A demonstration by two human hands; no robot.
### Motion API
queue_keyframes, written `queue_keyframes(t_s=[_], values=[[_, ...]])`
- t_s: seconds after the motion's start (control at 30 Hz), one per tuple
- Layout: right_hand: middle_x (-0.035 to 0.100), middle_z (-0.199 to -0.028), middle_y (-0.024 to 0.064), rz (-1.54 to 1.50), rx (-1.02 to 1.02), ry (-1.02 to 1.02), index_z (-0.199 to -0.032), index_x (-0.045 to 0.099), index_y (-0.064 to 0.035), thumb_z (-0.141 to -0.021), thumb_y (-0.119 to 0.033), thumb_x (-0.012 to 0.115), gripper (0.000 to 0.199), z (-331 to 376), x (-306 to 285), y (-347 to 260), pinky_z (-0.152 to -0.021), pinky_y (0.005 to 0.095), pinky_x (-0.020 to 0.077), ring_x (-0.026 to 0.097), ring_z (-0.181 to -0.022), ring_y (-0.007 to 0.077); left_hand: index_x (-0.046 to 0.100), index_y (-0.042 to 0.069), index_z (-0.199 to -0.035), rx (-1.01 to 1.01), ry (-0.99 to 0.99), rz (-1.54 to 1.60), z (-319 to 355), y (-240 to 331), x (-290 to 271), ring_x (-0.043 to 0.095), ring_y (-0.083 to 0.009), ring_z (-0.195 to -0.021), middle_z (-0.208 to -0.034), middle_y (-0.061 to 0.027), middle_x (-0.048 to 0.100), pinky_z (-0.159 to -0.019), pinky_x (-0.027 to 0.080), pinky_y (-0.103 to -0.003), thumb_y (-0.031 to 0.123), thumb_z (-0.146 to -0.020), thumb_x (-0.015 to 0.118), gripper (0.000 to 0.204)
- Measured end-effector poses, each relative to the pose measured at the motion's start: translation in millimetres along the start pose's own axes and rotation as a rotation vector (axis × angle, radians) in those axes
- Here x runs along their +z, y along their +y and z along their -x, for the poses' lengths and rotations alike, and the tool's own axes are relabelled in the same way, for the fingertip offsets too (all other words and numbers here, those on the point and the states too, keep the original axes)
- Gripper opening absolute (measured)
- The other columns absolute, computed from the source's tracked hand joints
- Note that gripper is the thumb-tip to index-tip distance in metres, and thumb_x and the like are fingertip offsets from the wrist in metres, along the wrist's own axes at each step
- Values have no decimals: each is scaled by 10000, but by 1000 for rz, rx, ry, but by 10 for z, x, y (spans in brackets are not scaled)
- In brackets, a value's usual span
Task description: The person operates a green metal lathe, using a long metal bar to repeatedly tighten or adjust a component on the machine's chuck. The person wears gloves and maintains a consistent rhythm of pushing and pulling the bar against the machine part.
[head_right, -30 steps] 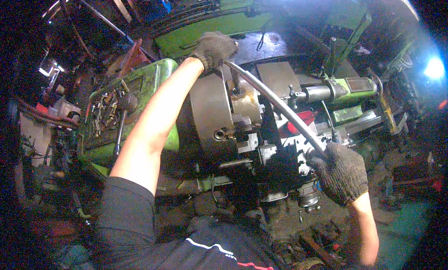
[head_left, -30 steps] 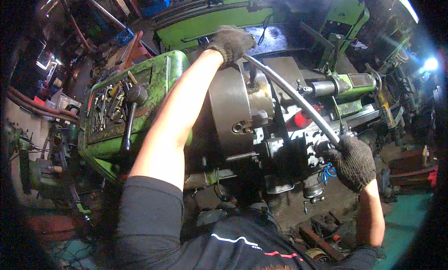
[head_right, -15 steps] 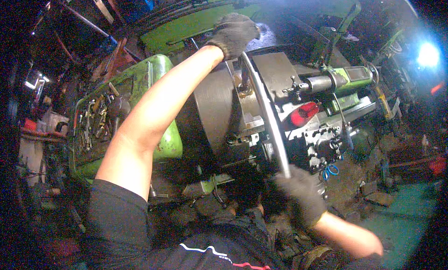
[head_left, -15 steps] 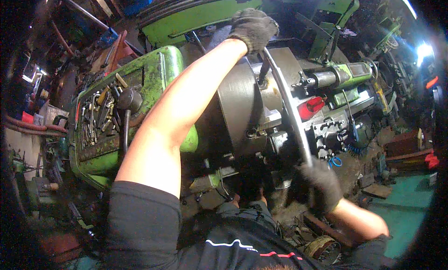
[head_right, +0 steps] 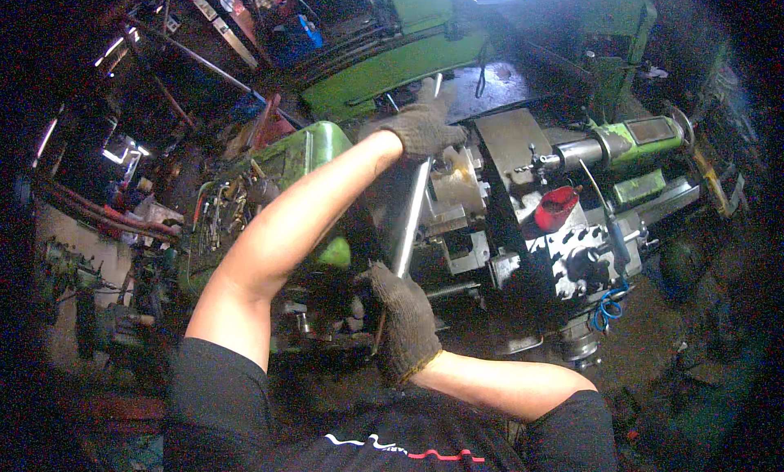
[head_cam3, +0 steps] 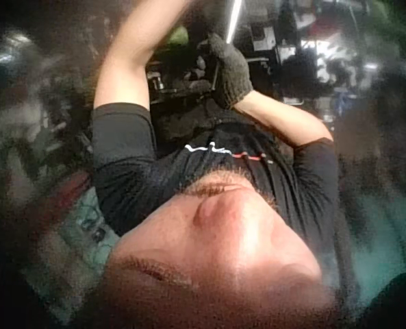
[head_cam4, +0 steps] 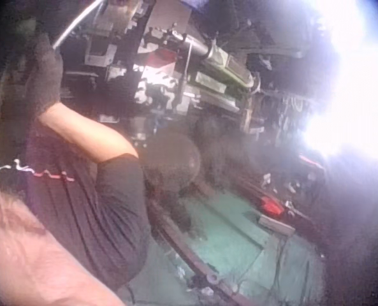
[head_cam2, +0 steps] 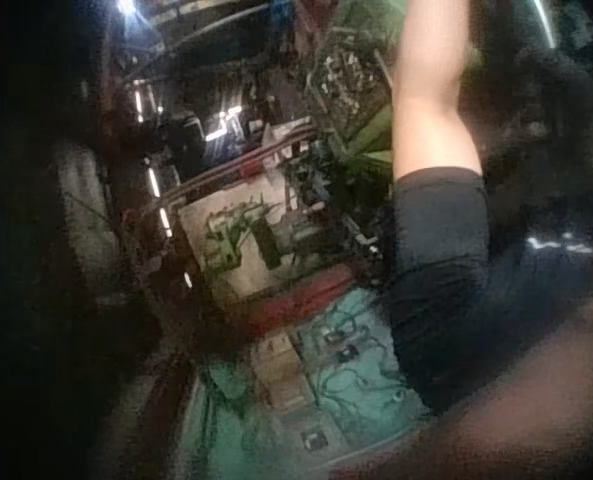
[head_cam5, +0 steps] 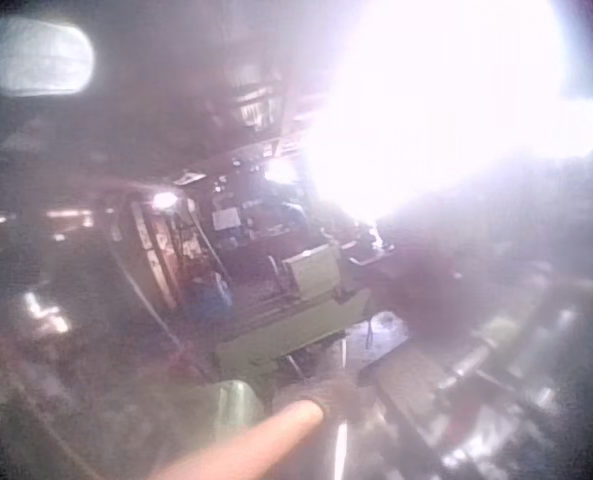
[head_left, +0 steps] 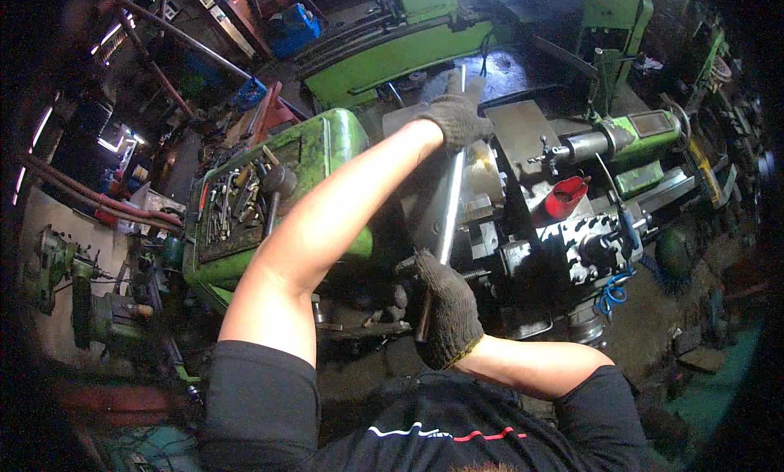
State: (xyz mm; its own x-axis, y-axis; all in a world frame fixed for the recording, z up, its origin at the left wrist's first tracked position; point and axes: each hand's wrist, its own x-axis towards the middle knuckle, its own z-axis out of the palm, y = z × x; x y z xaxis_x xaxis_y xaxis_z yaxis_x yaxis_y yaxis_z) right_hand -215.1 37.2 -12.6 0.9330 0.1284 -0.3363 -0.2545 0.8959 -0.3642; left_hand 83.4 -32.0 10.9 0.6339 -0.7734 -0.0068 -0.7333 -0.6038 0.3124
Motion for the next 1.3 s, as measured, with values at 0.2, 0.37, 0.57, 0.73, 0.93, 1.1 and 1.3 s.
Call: queue_keyframes(t_s=[0.2, 0.37, 0.57, 0.73, 0.93, 1.1, 1.3], values=[[708, -857, 101, 339, -112, 158, -1143, 682, -62, -928, -42, 714, 218, 45, 172, 63, -713, 378, 550, 728, -811, 266, 556, 96, -1581, 143, 90, 139, 60, -187, 151, 365, -589, -1552, -1671, -443, 288, -1305, 348, -533, 439, -864, 774, 824], [683, -787, 45, 9, -26, 250, -1083, 690, -78, -1073, -334, 666, 257, -246, 611, 160, -667, 361, 555, 667, -665, 190, 731, 124, -1362, 518, 91, -44, -212, -514, 330, 544, -490, -1448, -1540, -213, 608, -1251, 432, -530, 234, -976, 680, 405], [504, -712, -7, -341, 145, -99, -1077, 607, -136, -1101, -414, 646, 281, -317, 641, -80, -496, 369, 511, 532, -539, 151, 750, 133, -1071, 790, 160, -318, -308, -665, -63, 638, -360, -1328, -1164, -132, 750, -1188, 456, -517, 162, -1010, 597, 167], [484, -779, 5, -671, 426, -269, -1283, 605, -146, -1149, -499, 523, 387, 175, 72, -882, -540, 408, 480, 506, -643, 189, 737, 67, -1003, 622, 248, -263, -446, -852, -92, 668, -439, -1274, -1193, -212, 748, -1125, 528, -508, 235, -969, 631, 202], [481, -722, -5, -339, 586, -326, -1124, 588, -118, -1156, -423, 573, 307, 209, -126, -1048, -580, 405, 556, 497, -610, 182, 747, 83, -875, 606, 369, -367, -527, -610, 27, 714, -383, -983, -908, -185, 725, -896, 554, -519, 261, -1008, 601, 266], [470, -662, -58, -91, 695, -236, -1128, 650, -74, -1097, -400, 692, 330, 580, -582, -1629, -455, 270, 338, 424, -531, 79, 792, 109, -879, 659, 408, -451, -377, -614, 88, 732, -404, -880, -830, -195, 738, -857, 556, -546, 281, -1046, 582, 318], [679, -892, 1, 1372, 35, 417, -1269, 722, -40, -1006, -248, 761, 338, 912, -331, -3059, -596, 301, 582, 712, -734, 110, 806, 40, -821, -25, 384, -380, 114, -640, 177, 760, -457, -832, -834, -258, 756, -829, 574, -583, 554, -1116, 383, 728]])
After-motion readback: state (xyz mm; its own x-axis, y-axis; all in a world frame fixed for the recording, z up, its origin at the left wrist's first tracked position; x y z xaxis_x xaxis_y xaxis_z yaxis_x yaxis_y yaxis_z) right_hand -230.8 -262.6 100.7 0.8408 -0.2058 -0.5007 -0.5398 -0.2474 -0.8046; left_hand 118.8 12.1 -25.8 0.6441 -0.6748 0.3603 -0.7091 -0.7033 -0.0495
